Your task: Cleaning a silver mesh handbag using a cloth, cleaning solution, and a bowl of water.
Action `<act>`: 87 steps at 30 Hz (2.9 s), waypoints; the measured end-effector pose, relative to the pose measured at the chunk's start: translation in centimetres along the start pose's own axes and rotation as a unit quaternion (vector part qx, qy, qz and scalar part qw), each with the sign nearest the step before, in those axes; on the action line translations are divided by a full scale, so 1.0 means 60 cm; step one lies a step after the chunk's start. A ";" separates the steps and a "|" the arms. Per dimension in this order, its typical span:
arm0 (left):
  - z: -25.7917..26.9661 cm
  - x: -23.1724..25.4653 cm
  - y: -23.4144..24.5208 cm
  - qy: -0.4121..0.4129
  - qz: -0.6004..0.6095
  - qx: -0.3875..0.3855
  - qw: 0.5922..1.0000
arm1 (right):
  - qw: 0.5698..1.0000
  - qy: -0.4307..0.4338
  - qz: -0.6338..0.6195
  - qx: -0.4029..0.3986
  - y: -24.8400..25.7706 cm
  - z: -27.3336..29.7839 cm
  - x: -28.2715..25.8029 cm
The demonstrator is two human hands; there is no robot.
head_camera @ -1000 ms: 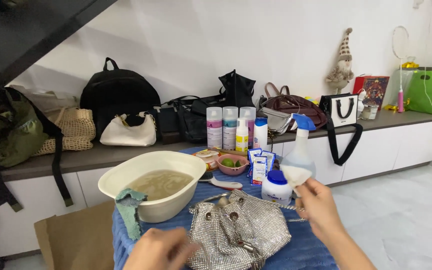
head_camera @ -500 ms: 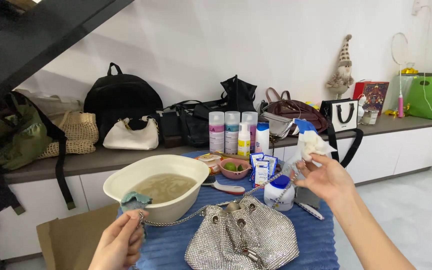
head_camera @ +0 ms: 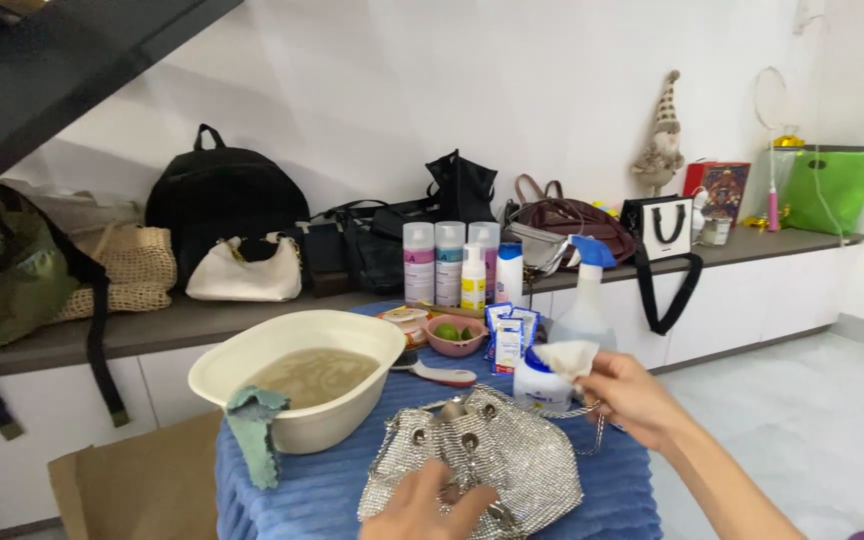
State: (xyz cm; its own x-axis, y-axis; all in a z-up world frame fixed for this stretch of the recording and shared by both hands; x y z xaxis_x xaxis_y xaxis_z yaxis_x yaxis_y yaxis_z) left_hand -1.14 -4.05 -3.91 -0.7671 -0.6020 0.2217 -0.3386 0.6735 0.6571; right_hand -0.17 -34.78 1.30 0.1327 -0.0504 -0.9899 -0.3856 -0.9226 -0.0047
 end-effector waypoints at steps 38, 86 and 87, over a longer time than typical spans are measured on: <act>-0.045 0.106 -0.001 0.115 0.214 -0.237 0.941 | 0.969 0.074 -0.209 -0.107 -0.041 0.134 -0.092; -0.158 -0.069 0.195 0.264 0.472 0.019 0.841 | 0.934 0.209 0.268 -0.109 -0.211 0.052 -0.070; -0.162 -0.062 0.192 0.272 0.395 -0.021 0.877 | 0.956 0.206 0.199 -0.067 -0.207 0.044 -0.073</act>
State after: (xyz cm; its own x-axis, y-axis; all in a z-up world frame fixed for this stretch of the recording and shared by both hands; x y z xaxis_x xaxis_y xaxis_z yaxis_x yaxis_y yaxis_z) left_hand 3.10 1.78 9.88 -0.3764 -0.0774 0.9232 0.2105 0.9633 0.1665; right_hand 1.66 -22.08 5.31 0.3590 -0.5286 -0.7692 -0.3637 -0.8382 0.4063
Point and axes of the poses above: each hand's wrist, its own z-axis away from the middle knuckle, its own y-axis out of the back of the hand, x = y × z, the point moved 5 cm from there along -z, towards the middle knuckle, and after that the axes turned 3 degrees about y, right-handed, at the moved point
